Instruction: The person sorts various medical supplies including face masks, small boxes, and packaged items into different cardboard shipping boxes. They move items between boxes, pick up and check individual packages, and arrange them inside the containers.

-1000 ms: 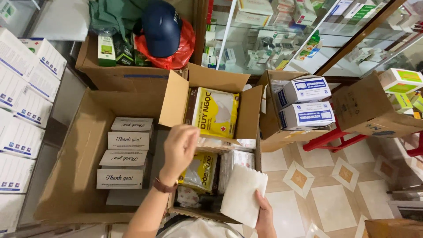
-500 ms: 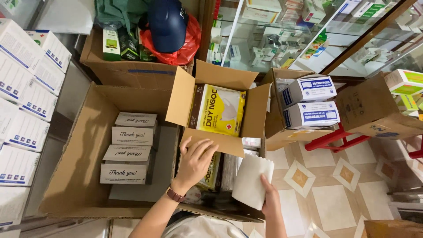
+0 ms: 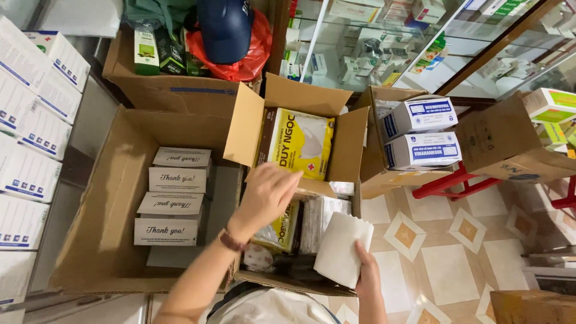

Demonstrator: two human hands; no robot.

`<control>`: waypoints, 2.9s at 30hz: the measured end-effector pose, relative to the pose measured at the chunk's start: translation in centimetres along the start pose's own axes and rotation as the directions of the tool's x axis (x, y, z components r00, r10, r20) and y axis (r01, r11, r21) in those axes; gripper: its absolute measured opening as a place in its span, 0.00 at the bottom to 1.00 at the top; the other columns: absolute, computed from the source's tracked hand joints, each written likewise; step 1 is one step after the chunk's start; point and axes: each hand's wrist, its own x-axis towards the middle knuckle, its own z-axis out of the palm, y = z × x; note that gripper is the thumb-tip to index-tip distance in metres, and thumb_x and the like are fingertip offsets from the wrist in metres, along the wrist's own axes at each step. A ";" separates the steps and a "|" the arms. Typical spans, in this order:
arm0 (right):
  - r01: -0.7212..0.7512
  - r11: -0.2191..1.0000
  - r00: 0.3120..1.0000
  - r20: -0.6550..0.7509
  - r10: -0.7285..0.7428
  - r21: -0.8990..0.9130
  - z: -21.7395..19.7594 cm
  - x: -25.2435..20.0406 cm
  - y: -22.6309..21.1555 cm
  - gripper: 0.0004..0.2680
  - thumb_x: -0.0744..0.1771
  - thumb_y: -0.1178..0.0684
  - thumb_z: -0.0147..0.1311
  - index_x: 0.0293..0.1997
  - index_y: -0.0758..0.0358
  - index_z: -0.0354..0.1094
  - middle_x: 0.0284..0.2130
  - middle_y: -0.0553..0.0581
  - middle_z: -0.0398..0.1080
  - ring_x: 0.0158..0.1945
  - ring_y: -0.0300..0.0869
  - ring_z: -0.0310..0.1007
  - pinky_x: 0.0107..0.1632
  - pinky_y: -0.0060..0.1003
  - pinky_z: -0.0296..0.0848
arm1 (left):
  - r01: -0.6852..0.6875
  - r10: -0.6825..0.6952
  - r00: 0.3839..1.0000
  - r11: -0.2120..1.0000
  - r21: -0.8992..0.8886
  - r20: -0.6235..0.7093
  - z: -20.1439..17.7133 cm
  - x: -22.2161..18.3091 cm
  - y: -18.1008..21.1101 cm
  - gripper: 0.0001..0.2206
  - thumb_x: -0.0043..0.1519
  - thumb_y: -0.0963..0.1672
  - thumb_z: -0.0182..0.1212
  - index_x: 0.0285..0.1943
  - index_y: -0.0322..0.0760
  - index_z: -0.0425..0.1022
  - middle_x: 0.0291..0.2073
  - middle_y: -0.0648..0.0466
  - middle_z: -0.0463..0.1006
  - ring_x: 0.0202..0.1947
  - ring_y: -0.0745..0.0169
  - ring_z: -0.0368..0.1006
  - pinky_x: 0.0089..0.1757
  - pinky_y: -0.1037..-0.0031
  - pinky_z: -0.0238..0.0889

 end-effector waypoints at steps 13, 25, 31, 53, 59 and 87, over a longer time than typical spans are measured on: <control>-0.022 1.000 1.000 -0.017 0.023 0.014 -1.1 -0.5 2.1 0.21 0.67 0.46 0.51 0.66 0.68 0.61 0.53 0.65 0.73 0.53 0.53 0.75 0.54 0.50 0.74 | -0.364 0.012 0.650 0.882 0.298 0.760 10.7 8.3 -5.7 0.16 0.62 0.45 0.53 0.58 0.58 0.77 0.71 0.41 0.54 0.71 0.35 0.48 0.57 0.28 0.51; -0.056 0.998 0.998 -0.003 0.056 0.028 -1.0 -0.2 1.8 0.20 0.67 0.45 0.52 0.63 0.67 0.63 0.50 0.64 0.75 0.50 0.52 0.76 0.51 0.49 0.76 | -0.055 -0.212 0.597 0.951 0.303 0.773 6.2 10.2 -7.1 0.41 0.55 0.56 0.67 0.79 0.68 0.48 0.79 0.41 0.27 0.77 0.30 0.24 0.58 0.20 0.41; -0.059 0.997 0.998 0.022 0.058 0.043 -1.1 -0.1 1.8 0.20 0.67 0.45 0.52 0.61 0.68 0.64 0.48 0.64 0.75 0.47 0.52 0.77 0.49 0.50 0.77 | 0.041 -0.429 0.421 0.889 0.456 0.799 8.0 9.6 -7.8 0.49 0.53 0.63 0.63 0.81 0.73 0.33 0.78 0.48 0.15 0.77 0.37 0.12 0.57 0.14 0.33; -0.071 0.997 0.997 0.000 0.071 0.005 -0.9 0.3 2.0 0.21 0.67 0.45 0.52 0.63 0.68 0.63 0.49 0.64 0.75 0.49 0.51 0.76 0.50 0.48 0.76 | 0.048 -0.237 0.723 0.954 0.295 0.649 1.4 10.7 -7.4 0.13 0.59 0.50 0.64 0.45 0.40 0.76 0.35 0.45 0.80 0.38 0.44 0.79 0.38 0.57 0.71; -0.037 0.999 0.999 -0.005 0.037 -0.016 -1.5 0.7 2.1 0.21 0.67 0.45 0.52 0.63 0.69 0.63 0.49 0.64 0.75 0.50 0.51 0.76 0.51 0.47 0.75 | 0.240 -0.276 0.758 0.960 0.141 0.591 4.6 8.8 -11.0 0.18 0.54 0.51 0.70 0.43 0.36 0.74 0.36 0.45 0.81 0.41 0.42 0.77 0.41 0.55 0.68; 0.007 0.999 0.999 0.048 -0.009 0.047 -1.5 -0.5 0.1 0.23 0.66 0.45 0.55 0.65 0.67 0.61 0.53 0.64 0.73 0.53 0.52 0.75 0.54 0.51 0.74 | -0.282 0.299 0.954 0.902 0.328 -0.002 -3.3 -4.6 2.5 0.11 0.62 0.42 0.61 0.53 0.45 0.75 0.48 0.54 0.76 0.49 0.58 0.72 0.54 0.58 0.60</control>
